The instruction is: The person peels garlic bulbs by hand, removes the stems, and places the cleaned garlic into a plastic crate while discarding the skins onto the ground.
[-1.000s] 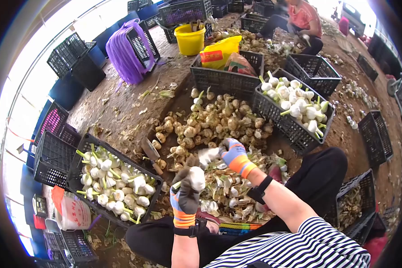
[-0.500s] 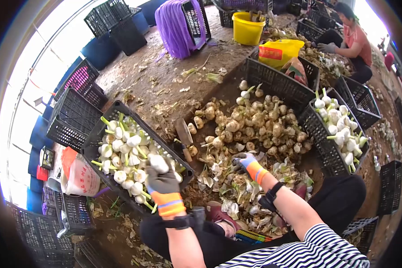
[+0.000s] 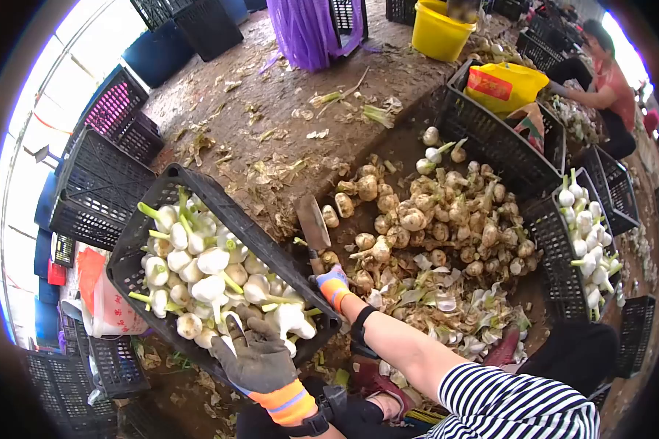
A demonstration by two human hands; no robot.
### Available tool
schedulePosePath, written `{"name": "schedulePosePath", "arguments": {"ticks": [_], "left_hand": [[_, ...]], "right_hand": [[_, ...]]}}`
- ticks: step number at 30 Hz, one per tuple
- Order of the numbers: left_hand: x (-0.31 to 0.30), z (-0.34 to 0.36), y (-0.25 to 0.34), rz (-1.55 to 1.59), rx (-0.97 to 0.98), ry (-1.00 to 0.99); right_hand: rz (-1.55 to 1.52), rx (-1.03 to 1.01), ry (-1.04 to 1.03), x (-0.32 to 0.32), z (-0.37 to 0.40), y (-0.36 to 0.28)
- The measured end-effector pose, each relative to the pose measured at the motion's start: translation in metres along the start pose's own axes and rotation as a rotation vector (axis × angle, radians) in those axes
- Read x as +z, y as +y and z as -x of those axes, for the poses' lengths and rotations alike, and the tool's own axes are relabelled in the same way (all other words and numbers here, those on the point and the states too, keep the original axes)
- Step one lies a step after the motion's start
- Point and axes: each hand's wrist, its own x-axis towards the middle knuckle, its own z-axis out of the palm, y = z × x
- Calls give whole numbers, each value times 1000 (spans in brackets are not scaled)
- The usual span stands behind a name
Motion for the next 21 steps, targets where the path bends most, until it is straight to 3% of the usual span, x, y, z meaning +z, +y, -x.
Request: {"name": "schedulePosePath", "arguments": {"ticks": [1, 3, 4, 5, 9, 11, 13, 14, 15, 17, 21], "left_hand": [[1, 0, -2, -25, 10, -10], [1, -2, -4, -47, 16, 15], [0, -5, -5, -61, 36, 32], [-1, -6, -6, -76, 57, 50], [1, -7, -13, -163, 123, 26], [7, -5, -17, -196, 143, 39], [8, -6, -14, -226, 168, 38], [4, -8, -13, -200, 154, 45], [2, -9, -13, -175, 136, 50], [8, -2, -21, -247, 155, 35], [14, 11, -32, -440, 186, -4]], "right_hand": [[-35, -12, -24, -1, -2, 5], [-446, -247, -162, -8, -10, 18], [-374, -236, -186, -23, -7, 17], [-505, -278, -211, -29, -6, 20], [-207, -666, -209, -62, -9, -68], [-277, -623, -514, -58, -41, -110], [229, -568, -423, -83, -23, -144], [513, -673, -105, -51, -47, -115], [715, -664, -157, -26, -72, -83], [813, -597, -239, -32, -42, -65], [856, -759, -207, -40, -27, -14]]}}
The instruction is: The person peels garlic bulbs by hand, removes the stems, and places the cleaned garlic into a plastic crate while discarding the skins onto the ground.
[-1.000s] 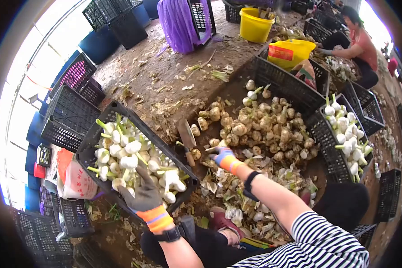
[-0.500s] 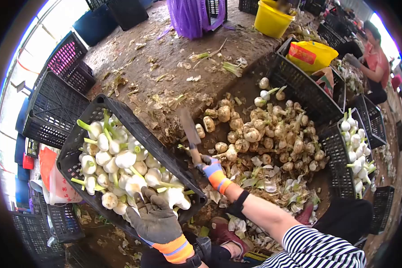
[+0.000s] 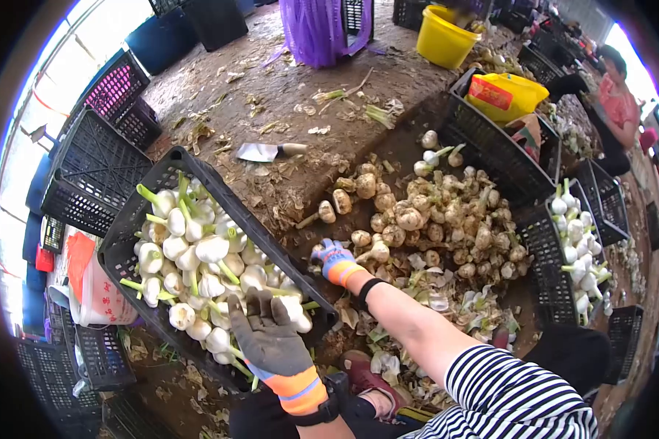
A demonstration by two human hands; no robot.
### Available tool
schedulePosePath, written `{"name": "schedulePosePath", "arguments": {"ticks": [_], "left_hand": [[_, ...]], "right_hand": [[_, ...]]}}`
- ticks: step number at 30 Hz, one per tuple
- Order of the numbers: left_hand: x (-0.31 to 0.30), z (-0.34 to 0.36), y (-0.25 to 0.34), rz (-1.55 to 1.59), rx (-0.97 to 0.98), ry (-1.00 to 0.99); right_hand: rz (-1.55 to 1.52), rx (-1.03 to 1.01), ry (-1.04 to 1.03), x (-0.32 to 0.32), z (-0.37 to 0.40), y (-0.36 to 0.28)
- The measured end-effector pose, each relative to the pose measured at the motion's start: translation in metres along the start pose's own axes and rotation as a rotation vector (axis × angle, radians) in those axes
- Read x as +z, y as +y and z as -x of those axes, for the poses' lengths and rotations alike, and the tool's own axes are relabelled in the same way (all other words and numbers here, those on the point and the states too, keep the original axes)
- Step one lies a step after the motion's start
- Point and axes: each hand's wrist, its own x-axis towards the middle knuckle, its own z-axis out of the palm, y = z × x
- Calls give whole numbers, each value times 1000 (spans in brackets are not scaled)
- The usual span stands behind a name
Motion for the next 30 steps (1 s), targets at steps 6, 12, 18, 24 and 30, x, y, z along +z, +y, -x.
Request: {"name": "schedulePosePath", "arguments": {"ticks": [6, 12, 18, 24, 30], "left_hand": [[-6, 12, -6, -21, -59, -164], [1, 51, -28, -392, -85, -384], [32, 143, -83, -337, -346, -1050], [43, 179, -101, -225, -77, -1064], [32, 203, -111, -451, 119, -1200]], "right_hand": [[187, 174, -186, -8, 101, 65], [-958, 369, 492, -54, 195, 133], [-1878, -35, 440, -195, 318, 32], [-1842, 49, 639, -212, 371, 27], [-1780, -15, 697, -205, 392, 24]]}}
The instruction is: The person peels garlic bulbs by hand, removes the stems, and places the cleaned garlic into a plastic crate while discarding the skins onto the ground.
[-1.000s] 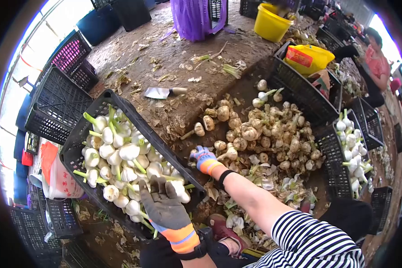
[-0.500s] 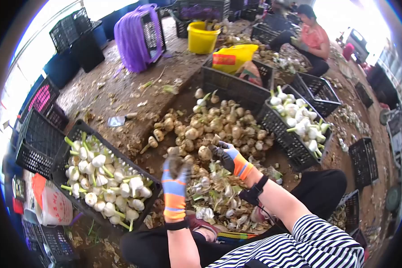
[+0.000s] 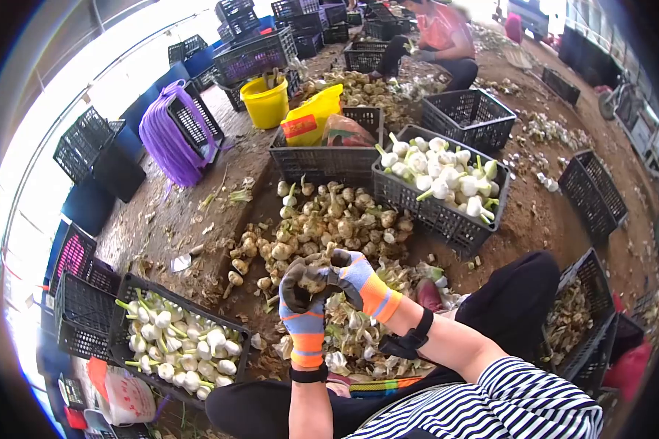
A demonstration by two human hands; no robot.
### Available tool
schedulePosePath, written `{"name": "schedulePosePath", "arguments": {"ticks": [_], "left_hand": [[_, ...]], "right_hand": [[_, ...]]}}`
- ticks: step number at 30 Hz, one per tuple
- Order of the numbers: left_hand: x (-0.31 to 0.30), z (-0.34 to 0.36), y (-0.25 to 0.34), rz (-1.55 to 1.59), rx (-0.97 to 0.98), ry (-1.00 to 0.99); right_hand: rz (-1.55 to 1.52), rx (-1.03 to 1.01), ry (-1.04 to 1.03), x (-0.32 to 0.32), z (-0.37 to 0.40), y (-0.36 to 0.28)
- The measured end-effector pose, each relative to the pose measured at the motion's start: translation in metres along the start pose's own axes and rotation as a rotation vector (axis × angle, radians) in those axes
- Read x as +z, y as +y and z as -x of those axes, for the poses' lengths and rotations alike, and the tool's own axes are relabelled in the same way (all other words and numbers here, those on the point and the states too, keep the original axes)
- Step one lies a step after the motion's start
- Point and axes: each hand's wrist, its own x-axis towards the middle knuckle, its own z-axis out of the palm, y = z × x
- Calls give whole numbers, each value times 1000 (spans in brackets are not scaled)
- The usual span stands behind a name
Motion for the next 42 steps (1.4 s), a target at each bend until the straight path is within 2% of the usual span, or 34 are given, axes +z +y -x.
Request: {"name": "schedulePosePath", "arguments": {"ticks": [2, 4, 6, 7, 10, 12, 14, 16, 18, 19, 20, 22, 24, 26, 27, 28, 30, 31, 32, 34, 35, 36, 38, 39, 40, 41, 42], "left_hand": [[2, 5, 2, 380, -234, 104], [5, 9, 3, 317, -191, 61], [7, 9, 6, 110, 11, -24], [4, 13, 0, 17, -13, 17], [0, 8, 9, 85, -132, 71], [-5, 5, 7, 35, -102, 65], [-6, 1, 8, -153, 87, -6], [-7, -3, 14, -221, 94, -35], [-11, -9, 18, -480, 189, -114], [-9, -9, 19, -245, 83, -119], [-10, -9, 21, -247, 85, -119], [-12, -6, 25, 52, -115, -121], [-13, -6, 30, 3, -135, -157], [-10, -3, 29, 219, -271, -131], [-15, 1, 26, 293, -365, -120], [-14, 2, 24, 297, -366, -122], [-8, 5, 25, 474, -495, -84], [-9, 7, 23, 501, -498, -94], [-8, 8, 21, 503, -500, -93], [-6, 11, 19, 430, -476, -52], [-2, 8, 26, 302, -468, -69], [-2, 10, 24, 303, -473, -70], [-2, 11, 21, 273, -372, -52], [-1, 12, 27, 360, -407, 17], [-5, 12, 29, 359, -406, 22], [-11, 10, 31, 426, -485, 24], [-16, 9, 32, 494, -565, 24]], "right_hand": [[-37, 6, -39, -8, 7, -1], [-71, 15, -77, -13, 12, -1], [-94, 25, -104, -13, 17, -5], [-96, -10, -139, -16, 20, -3], [-147, 28, -186, -28, 20, 4], [-116, 61, -154, -20, 18, 0], [-76, 26, -164, -11, 22, -11], [16, 0, -105, -3, 21, -12], [-221, 102, -20, -5, 16, -4], [-306, 132, -9, -7, 17, -1], [-307, 131, -11, -9, 18, -3], [-182, 112, -64, -12, 21, -8], [-165, 37, -78, -23, 10, 9], [446, -400, -116, -34, 6, 13], [532, -437, -110, -35, 8, 11], [536, -437, -108, -36, 9, 12], [546, -492, -75, -41, 7, 16], [383, -332, -82, -43, 5, 19], [385, -330, -82, -42, 6, 17], [280, -133, -42, -38, 8, 15], [444, -314, -9, -33, 8, 21], [535, -263, -12, -35, 6, 24], [828, -446, -49, -39, 5, 19], [827, -444, -54, -41, 4, 20], [677, -386, -118, -44, 3, 22], [528, -325, -180, -42, 3, 20], [528, -321, -183, -40, 5, 20]]}}
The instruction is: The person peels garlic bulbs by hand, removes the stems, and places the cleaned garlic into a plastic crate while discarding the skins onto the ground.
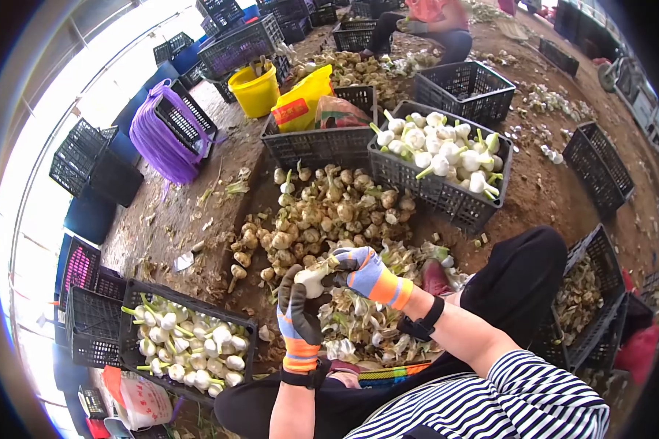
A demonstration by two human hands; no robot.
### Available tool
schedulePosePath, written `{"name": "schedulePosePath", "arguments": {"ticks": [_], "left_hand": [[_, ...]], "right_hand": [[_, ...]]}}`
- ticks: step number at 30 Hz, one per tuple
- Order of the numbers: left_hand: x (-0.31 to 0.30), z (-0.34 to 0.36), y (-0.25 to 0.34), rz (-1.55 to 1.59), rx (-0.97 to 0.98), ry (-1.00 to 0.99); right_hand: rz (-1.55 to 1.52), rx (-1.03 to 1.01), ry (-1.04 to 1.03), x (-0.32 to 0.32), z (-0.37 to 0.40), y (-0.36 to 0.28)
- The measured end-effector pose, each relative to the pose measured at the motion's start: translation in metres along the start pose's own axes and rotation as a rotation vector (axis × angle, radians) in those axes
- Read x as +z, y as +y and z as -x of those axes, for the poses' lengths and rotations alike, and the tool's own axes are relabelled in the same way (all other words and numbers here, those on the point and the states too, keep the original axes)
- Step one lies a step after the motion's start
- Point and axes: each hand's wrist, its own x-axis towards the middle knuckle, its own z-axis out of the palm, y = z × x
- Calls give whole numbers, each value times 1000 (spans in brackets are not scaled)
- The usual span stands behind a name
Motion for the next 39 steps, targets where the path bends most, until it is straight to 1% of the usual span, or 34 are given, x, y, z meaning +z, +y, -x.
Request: {"name": "schedulePosePath", "arguments": {"ticks": [2, 3, 4, 5, 6, 8, 9, 10, 12, 13, 14, 16, 17, 18, 20, 21, 22, 23, 24, 25, 26, 27, 28, 30, 34, 36, 37, 38, 39], "left_hand": [[-8, -3, -6, 49, -29, -20], [-8, -3, -13, -6, 25, 52], [-9, -4, -21, -61, 79, 124], [-4, -9, -26, -181, 275, 64], [-6, -7, -22, -181, 276, 69], [-9, -2, -8, -382, 135, -8], [-12, -1, -8, -313, 101, -4], [-13, 0, -6, -311, 107, -1], [-13, 6, 2, -166, 40, -98], [-9, 9, 7, -137, 37, -102], [-6, 13, 13, -136, 40, -98], [-2, 15, 23, -146, 40, -131], [-4, 14, 21, -203, 45, -112], [-12, 10, 15, -199, 43, -112], [-35, -2, -5, -463, 212, -186], [-39, -6, -13, -481, 216, -200], [-51, -12, -21, -576, 293, -225], [-40, -8, -17, -490, 213, -220], [-29, -3, -10, -405, 133, -216], [-27, -2, -7, -407, 133, -219], [-27, -1, -6, -497, 172, -212], [-26, 1, -5, -587, 209, -203], [-24, 3, -4, -584, 209, -202], [-21, 6, 0, -612, 202, -215], [-14, 9, 4, -538, 223, -154], [-19, 9, 8, -647, 186, -204], [-21, 10, 7, -606, 138, -212], [-21, 10, 8, -607, 139, -211], [-19, 11, 10, -604, 160, -228]], "right_hand": [[39, -14, 36, 4, 3, -8], [40, -13, 35, 8, 3, -11], [285, -87, 110, 15, 4, -12], [527, -161, 184, 19, 5, -13], [526, -160, 179, 19, 5, -11], [-203, 223, 194, 15, 0, -7], [-507, 334, 232, 12, -1, -7], [-504, 333, 225, 9, -4, -8], [-597, 565, 494, 2, -7, -10], [-676, 428, 518, -20, -10, 31], [-748, 349, 548, -32, -10, 47], [121, 506, 157, -52, -14, 53], [775, 307, -71, -41, -6, 32], [986, 229, -72, -24, 4, 14], [657, 28, -44, -11, 3, -17], [578, -42, -98, -4, -1, -29], [495, -114, -149, 3, -5, -43], [621, -107, -230, 8, -6, -62], [619, -107, -226, 12, -9, -65], [838, -70, -320, 15, -12, -66], [1058, -31, -418, 18, -16, -69], [1117, -60, -458, 19, -18, -73], [1118, -59, -460, 20, -19, -77], [1218, -115, -531, 22, -21, -83], [1170, -80, -603, 21, -23, -83], [1221, -234, -520, 26, -19, -82], [1252, -216, -519, 29, -19, -83], [1251, -217, -520, 29, -19, -82], [1214, -264, -475, 29, -20, -79]]}}
